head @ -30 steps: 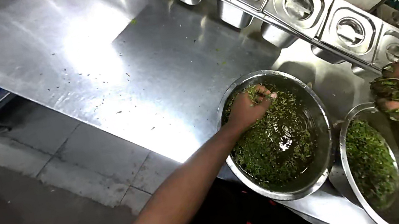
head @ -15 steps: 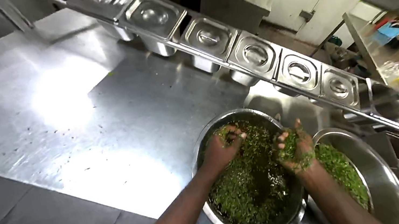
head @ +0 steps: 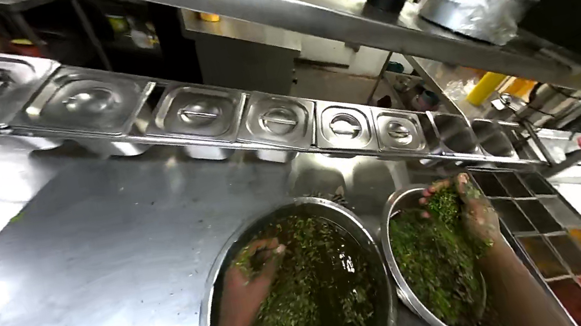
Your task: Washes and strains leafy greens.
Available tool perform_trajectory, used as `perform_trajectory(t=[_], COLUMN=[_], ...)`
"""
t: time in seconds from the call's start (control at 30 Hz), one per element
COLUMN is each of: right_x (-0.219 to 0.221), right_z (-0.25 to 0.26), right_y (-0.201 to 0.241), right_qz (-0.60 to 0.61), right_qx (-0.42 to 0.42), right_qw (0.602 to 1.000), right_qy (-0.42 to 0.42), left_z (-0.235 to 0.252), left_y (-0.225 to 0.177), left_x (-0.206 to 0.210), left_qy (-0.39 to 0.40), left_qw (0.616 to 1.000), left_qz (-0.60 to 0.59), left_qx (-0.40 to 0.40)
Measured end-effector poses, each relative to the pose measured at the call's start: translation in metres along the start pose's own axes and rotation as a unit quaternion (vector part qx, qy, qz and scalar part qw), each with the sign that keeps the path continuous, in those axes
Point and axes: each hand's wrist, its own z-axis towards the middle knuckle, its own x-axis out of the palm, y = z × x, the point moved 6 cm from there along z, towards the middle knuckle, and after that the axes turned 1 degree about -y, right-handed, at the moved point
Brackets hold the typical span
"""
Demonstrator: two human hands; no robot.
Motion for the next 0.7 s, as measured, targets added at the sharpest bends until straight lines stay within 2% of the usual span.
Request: perform_trajectory(t=[0.03, 0.1, 0.13, 0.2, 0.27, 0.33, 0.37, 0.47, 0.5, 0.53, 0.6, 0.7], right_x=[-0.015, -0.035, -0.042, -0.054, -0.058, -0.06, -0.061, -0.065, -0.065, -0.064, -0.048, -0.002], right_z=[-0.001, -0.004, -0.006, -0.011, -0.018, -0.022, -0.021, -0.012, -0.009, -0.005, -0.007, -0.017], right_y=[-0.003, -0.017, -0.023, -0.02, -0.002, 0.003, -0.004, -0.051, -0.053, -0.047, -0.022, -0.003], right_qz=[-0.125, -0.296, -0.335, -0.341, -0.323, -0.345, -0.386, -0.53, -0.545, -0.548, -0.499, -0.403], right_qx=[-0.036, 0.01, 0.033, 0.018, -0.038, -0.098, -0.096, 0.098, 0.113, 0.09, 0.022, -0.068], right_qw=[0.992, 0.955, 0.941, 0.94, 0.944, 0.93, 0.914, 0.841, 0.83, 0.831, 0.866, 0.911], right_qy=[-0.004, 0.019, 0.024, -0.008, -0.055, -0.083, -0.077, 0.037, 0.033, 0.014, 0.005, 0.055], left_z=[-0.001, 0.0, 0.001, 0.001, 0.001, 0.001, 0.002, 0.001, 0.002, 0.002, -0.001, -0.003], left_y=[0.0, -0.002, -0.003, -0.005, -0.007, -0.006, -0.006, -0.006, -0.006, -0.007, -0.01, -0.014], left_x=[0.0, 0.0, 0.0, 0.001, 0.001, 0.001, 0.001, 0.0, 0.0, 0.0, -0.001, -0.002], left_qy=[0.001, 0.006, 0.006, 0.01, 0.012, 0.016, 0.018, 0.022, 0.02, 0.017, 0.007, -0.001], left_qw=[1.0, 1.0, 1.0, 1.0, 1.0, 1.0, 0.999, 0.999, 0.999, 1.0, 1.0, 0.998], left_qz=[0.003, 0.006, 0.01, 0.015, 0.018, 0.024, 0.028, 0.027, 0.024, 0.02, 0.029, 0.058], left_qx=[0.001, 0.002, 0.004, 0.011, 0.013, 0.013, 0.013, 0.015, 0.015, 0.013, 0.004, 0.006])
